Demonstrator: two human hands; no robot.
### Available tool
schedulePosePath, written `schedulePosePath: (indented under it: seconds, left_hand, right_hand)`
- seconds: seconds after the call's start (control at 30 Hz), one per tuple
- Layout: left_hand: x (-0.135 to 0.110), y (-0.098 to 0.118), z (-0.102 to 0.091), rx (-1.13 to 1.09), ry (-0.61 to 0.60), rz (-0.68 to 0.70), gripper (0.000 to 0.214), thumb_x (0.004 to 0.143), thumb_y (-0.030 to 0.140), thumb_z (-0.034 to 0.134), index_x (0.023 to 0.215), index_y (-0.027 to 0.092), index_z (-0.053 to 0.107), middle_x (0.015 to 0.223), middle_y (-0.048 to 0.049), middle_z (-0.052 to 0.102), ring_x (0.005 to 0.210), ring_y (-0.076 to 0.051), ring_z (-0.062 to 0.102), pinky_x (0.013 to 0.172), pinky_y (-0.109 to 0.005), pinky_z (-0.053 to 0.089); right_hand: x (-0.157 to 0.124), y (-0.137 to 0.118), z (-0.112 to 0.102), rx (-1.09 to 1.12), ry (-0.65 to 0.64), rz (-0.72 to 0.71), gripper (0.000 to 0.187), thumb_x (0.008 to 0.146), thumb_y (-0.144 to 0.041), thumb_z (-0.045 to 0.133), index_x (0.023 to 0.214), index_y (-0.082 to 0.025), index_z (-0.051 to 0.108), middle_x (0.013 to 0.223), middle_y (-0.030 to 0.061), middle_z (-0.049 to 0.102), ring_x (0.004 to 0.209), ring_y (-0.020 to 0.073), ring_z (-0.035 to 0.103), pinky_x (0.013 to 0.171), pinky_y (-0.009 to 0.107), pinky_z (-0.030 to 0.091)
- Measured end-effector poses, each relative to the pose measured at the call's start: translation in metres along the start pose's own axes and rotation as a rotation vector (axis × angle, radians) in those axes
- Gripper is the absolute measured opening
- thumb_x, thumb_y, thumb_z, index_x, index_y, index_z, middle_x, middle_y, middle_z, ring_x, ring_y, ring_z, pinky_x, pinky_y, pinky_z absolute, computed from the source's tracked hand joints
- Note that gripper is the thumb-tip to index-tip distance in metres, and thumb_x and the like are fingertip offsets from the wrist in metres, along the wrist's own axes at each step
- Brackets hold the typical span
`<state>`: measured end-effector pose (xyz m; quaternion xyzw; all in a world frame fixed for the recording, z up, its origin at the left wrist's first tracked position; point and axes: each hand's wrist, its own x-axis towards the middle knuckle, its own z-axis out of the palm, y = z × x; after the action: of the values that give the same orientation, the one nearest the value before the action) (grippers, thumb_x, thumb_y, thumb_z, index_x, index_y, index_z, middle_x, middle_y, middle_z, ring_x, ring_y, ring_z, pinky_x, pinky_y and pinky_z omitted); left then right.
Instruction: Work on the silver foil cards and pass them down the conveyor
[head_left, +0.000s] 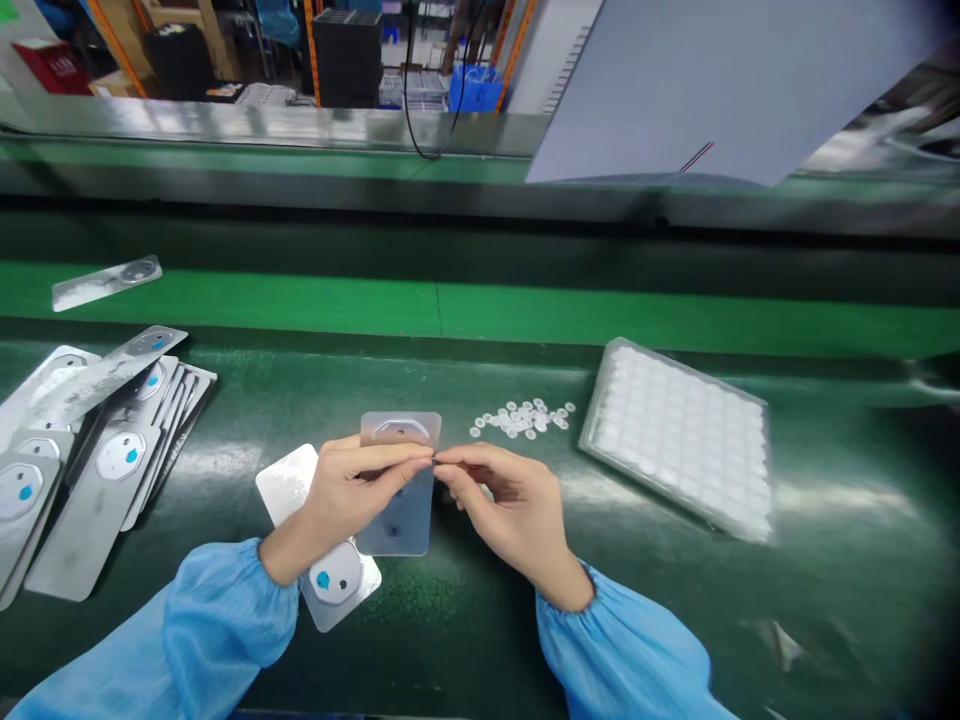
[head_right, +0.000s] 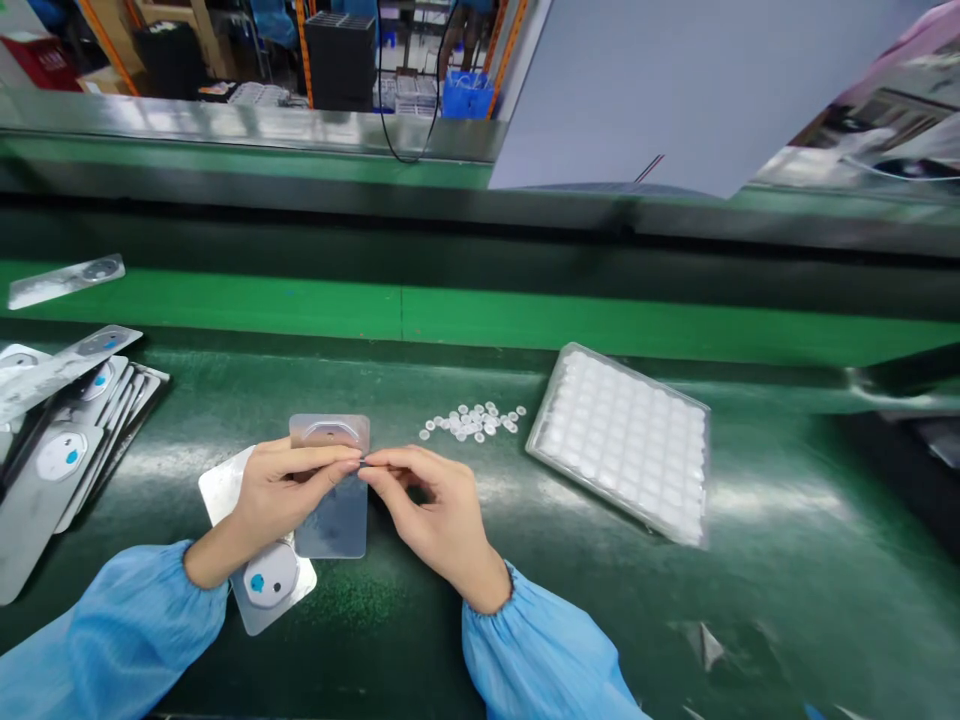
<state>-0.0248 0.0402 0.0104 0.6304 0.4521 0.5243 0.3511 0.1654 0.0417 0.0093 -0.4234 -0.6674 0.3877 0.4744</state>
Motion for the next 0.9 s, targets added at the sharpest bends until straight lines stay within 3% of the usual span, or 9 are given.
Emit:
schedulePosePath:
  seconds: [0.17,0.37,0.57,0.9]
  left_hand:
    - [-0.003,-0.006,-0.002,0.027,-0.029,0.083,0.018,0.089,0.02,0.078,0.098,0.034,0.083,0.102,-0.0014,0.081,0.091,-0.021,0.078,0.084,-0.029,0.062]
    - [-0.004,-0.012,-0.003,0.026,-0.06,0.114,0.02,0.089,0.022,0.078,0.101,0.037,0.082,0.107,-0.0012,0.081,0.094,-0.021,0.078,0.085,-0.03,0.063]
    - [-0.003,-0.014,-0.003,0.028,-0.083,0.073,0.019,0.087,0.025,0.08,0.103,0.037,0.082,0.107,-0.0027,0.081,0.093,-0.023,0.079,0.082,-0.031,0.063]
    - [-0.001,-0.009,-0.003,0.027,-0.09,0.123,0.021,0.086,0.023,0.082,0.102,0.037,0.082,0.104,-0.0022,0.081,0.093,-0.021,0.078,0.084,-0.029,0.062]
  right_hand:
    - [0.003,-0.006,0.0,0.23,-0.133,0.332,0.043,0.093,-0.054,0.069,0.076,-0.015,0.073,0.05,0.0009,0.061,0.038,0.0094,0.051,0.037,0.02,0.042]
    - [0.008,-0.011,-0.003,0.414,-0.25,0.512,0.045,0.082,-0.058,0.079,0.076,-0.014,0.072,0.048,-0.001,0.06,0.036,0.0071,0.046,0.035,0.018,0.036]
    - [0.01,-0.011,-0.004,0.44,-0.27,0.564,0.045,0.079,-0.058,0.083,0.076,-0.015,0.069,0.048,-0.0031,0.059,0.035,0.0066,0.045,0.036,0.018,0.035]
    - [0.01,-0.014,-0.005,0.391,-0.242,0.542,0.049,0.081,-0.062,0.079,0.076,-0.014,0.068,0.05,-0.002,0.059,0.036,0.0062,0.046,0.035,0.017,0.037]
